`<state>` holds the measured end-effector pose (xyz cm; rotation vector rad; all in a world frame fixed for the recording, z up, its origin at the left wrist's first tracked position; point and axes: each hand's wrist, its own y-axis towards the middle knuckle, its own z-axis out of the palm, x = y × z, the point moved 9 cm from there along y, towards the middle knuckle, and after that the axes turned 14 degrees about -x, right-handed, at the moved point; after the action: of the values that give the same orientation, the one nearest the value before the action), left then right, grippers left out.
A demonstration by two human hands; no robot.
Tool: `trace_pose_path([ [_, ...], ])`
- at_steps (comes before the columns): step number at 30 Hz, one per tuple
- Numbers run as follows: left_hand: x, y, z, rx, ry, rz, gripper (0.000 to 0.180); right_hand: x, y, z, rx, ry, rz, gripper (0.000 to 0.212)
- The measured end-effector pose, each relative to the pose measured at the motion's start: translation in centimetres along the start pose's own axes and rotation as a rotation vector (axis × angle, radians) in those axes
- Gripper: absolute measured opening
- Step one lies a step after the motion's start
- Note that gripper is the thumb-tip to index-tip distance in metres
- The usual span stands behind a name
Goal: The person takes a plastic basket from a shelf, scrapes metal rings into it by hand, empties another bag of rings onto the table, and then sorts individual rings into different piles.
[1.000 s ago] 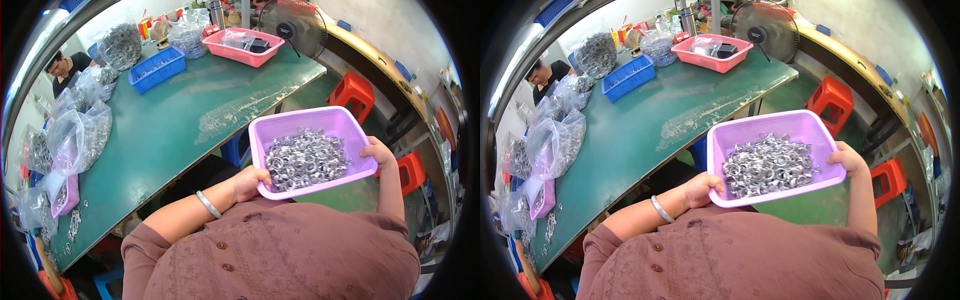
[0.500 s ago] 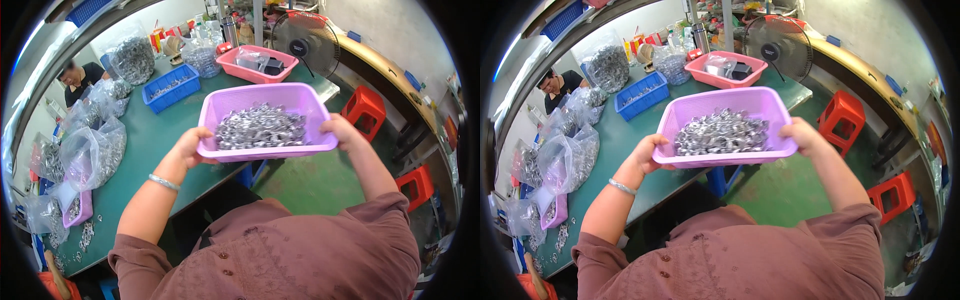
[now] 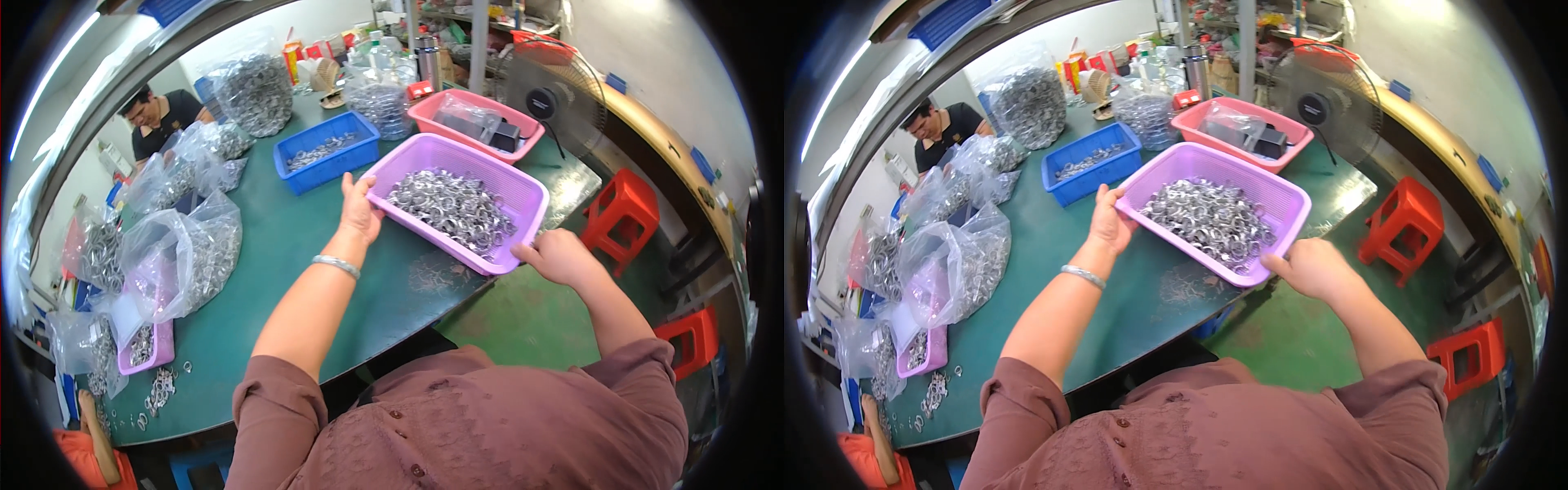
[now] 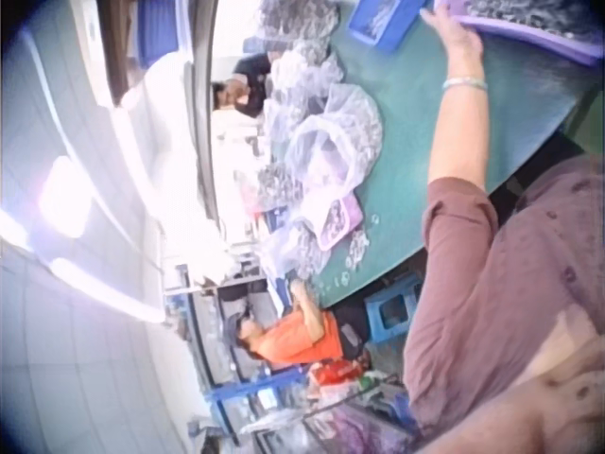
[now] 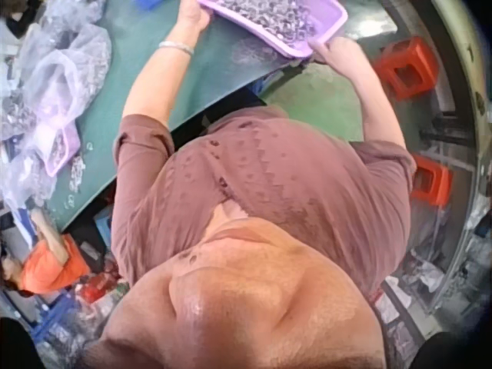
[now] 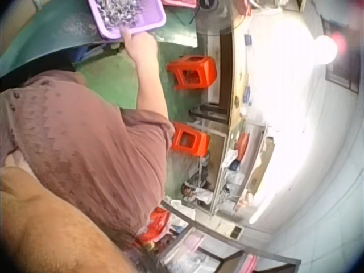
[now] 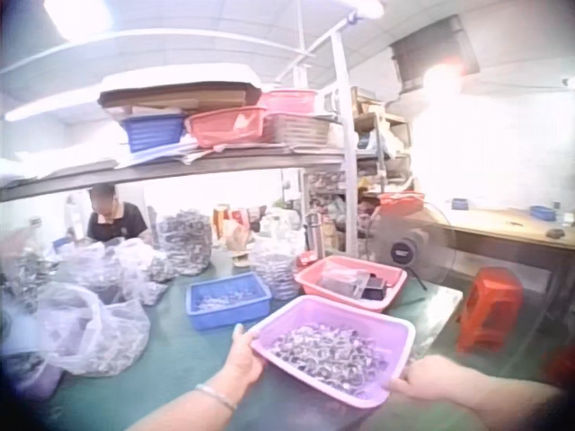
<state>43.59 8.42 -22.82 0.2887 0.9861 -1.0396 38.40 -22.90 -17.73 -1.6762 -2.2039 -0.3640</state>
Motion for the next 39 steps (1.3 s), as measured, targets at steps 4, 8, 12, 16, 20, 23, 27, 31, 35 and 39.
trace_pose_path([
  [4,-0.9,-0.5,-2.1,0.095,0.092,0.002,0.079,13.9,-6.3,-5.9,-0.155,-0.262,-0.694,0.026],
  [8,-3.0,-3.1,-6.3,0.141,0.500,0.092,0.070,26.6,-15.0,-11.2,-0.461,-0.108,-1.287,0.024],
  [12,-7.0,-6.6,-10.2,0.130,0.920,0.294,0.055,32.2,-24.3,-13.3,-0.917,-0.323,-1.737,0.029],
  [16,-11.5,-10.5,-16.3,0.063,1.139,0.436,0.047,34.6,-29.6,-13.5,-1.129,-0.303,-1.913,0.030],
  [20,-14.9,-15.7,-16.9,-0.013,1.371,0.547,0.045,35.1,-30.8,-13.3,-1.178,-0.287,-1.941,0.031],
  [23,-16.1,-15.6,-19.8,0.017,1.486,0.635,0.045,35.0,-32.3,-13.1,-1.164,-0.197,-1.974,0.031],
  [27,-18.3,-15.7,-24.5,-0.105,1.504,0.841,0.043,33.6,-31.7,-13.1,-1.061,-0.010,-1.968,0.032],
  [31,-20.0,-13.4,-28.7,-0.360,1.331,0.618,0.043,31.9,-32.5,-12.4,-0.969,0.121,-1.925,0.033],
  [35,-22.7,-16.4,-37.2,-0.731,0.940,0.340,0.038,32.6,-30.0,-10.5,-0.716,0.323,-1.914,0.034],
  [39,-24.9,-18.4,-41.8,-0.891,0.591,0.263,0.063,36.7,-17.9,-4.6,-0.307,0.165,-1.586,0.027],
])
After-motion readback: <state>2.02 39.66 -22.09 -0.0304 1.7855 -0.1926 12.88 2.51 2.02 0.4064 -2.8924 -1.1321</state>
